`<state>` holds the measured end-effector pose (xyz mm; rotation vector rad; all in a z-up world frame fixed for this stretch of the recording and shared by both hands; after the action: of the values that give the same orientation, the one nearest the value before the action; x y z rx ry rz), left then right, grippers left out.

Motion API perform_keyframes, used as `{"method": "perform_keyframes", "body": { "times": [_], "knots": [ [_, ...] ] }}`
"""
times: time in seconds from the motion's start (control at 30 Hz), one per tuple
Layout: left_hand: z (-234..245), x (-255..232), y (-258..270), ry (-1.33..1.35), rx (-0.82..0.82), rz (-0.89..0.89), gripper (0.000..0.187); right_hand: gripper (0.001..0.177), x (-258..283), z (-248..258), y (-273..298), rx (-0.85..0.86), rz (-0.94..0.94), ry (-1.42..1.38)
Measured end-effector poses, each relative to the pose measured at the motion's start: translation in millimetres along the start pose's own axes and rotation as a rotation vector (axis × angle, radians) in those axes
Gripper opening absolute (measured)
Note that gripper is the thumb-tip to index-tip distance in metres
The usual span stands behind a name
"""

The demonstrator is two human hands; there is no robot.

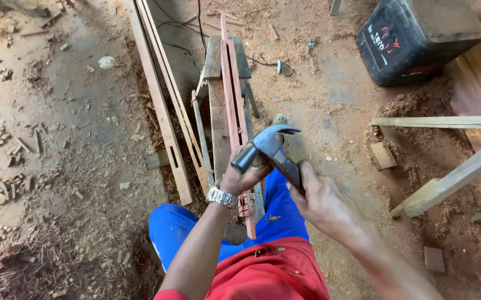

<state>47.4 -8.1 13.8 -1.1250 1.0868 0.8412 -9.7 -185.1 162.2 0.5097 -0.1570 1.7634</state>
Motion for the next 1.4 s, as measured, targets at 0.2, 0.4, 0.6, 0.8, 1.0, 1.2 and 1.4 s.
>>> {"method": "perform_keyframes", "body": {
  "times": [0.2,0.4,0.6,0.8,1.0,1.2,1.4],
  "knots": [
    [-8.5,20.2,6.4,0.046,0.05,0.19,0.043,0.048,11.7,23.9,21.5,0.039,-0.01,0.108],
    [-17.3,0.4,-0.7,1.086,-0.003,0.46,0.063,0.037,20.2,38.1,25.2,-0.106,-0.062,-0.188],
    [-1.0,26.7,3.3,0.373,0.052,0.111,0.055,0.045,7.5,3.1,17.6,0.07,0.029,0.106],
    [-26.7,16.6,19.8,1.08,0.01,0.428,0.04,0.041,-2.3,9.0,40.6,-0.086,0.092,-0.173],
    [-16.3,13.3,18.9,0.786,0.14,0.333,0.022,0.032,-30.9,3.7,57.3,-0.314,-0.056,-0.214],
    [-4.9,-48.8,25.7,0.666,-0.163,0.489,0.021,0.029,-60.3,-13.8,84.4,-0.452,-0.075,-0.207],
    [9.9,-59.2,34.9,0.012,-0.073,-0.065,0.02,0.021,-142.2,-89.9,134.4,-0.454,-0.102,-0.447]
  ]
}}
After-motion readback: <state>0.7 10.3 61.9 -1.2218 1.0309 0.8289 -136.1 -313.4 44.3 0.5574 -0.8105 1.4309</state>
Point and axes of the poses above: each hand's wrist, its own y-axis away from the middle knuckle, its own z-axis out of the back of the hand, x = y × z, the point moved 5 cm from there along -y, towards the middle knuckle, and after that the axes turned 5 degrees about x, right-handed, at the moved point
